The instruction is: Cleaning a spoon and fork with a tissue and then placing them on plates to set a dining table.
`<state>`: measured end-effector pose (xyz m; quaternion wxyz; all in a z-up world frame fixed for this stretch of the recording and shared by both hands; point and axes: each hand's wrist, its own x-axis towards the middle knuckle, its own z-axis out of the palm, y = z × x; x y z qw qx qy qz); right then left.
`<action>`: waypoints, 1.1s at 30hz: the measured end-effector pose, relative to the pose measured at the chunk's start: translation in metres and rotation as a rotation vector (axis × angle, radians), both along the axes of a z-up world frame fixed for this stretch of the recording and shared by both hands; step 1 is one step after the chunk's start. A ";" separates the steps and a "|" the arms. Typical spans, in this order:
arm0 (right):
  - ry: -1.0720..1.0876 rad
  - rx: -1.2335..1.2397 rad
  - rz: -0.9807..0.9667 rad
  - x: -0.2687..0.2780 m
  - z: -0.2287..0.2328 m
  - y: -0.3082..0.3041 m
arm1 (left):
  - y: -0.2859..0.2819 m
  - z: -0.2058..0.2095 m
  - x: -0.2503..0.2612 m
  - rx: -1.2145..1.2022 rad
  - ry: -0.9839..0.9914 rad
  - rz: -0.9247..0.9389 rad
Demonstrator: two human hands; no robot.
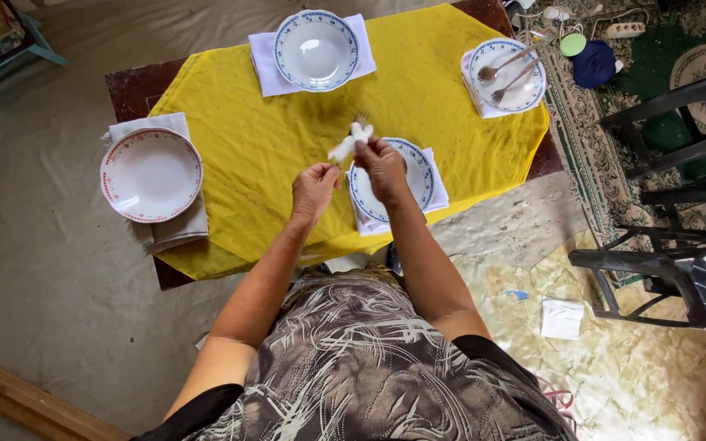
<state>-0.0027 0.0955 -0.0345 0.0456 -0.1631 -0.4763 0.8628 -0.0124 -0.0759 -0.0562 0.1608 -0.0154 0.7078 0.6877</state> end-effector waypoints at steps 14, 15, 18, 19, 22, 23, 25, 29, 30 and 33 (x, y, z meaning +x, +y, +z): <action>0.046 0.245 -0.276 -0.008 0.027 -0.001 | -0.004 0.016 0.020 0.017 0.007 -0.082; 0.038 0.268 -0.342 -0.006 0.030 -0.007 | -0.004 0.017 0.020 0.004 -0.004 -0.051; 0.010 0.286 -0.297 -0.015 -0.047 -0.002 | -0.002 0.024 0.020 0.077 0.010 -0.037; 0.010 0.287 -0.298 -0.014 -0.042 -0.004 | -0.002 0.024 0.019 0.078 0.010 -0.038; 0.042 0.079 -0.120 -0.011 -0.029 -0.008 | -0.002 0.018 0.016 0.069 -0.016 -0.023; 0.029 0.064 -0.097 -0.012 -0.026 -0.007 | -0.002 0.011 0.015 0.098 -0.025 -0.027; 0.016 0.049 -0.070 -0.013 -0.019 -0.002 | -0.003 0.007 0.014 0.127 -0.032 -0.027; 0.035 0.045 0.020 -0.017 -0.003 0.002 | -0.003 0.020 0.015 0.125 -0.019 -0.061; 0.014 0.027 0.059 -0.018 0.000 0.003 | -0.002 0.023 0.015 0.124 -0.026 -0.058; -0.043 0.163 0.247 -0.020 -0.019 0.002 | -0.006 0.000 0.006 0.161 0.006 -0.039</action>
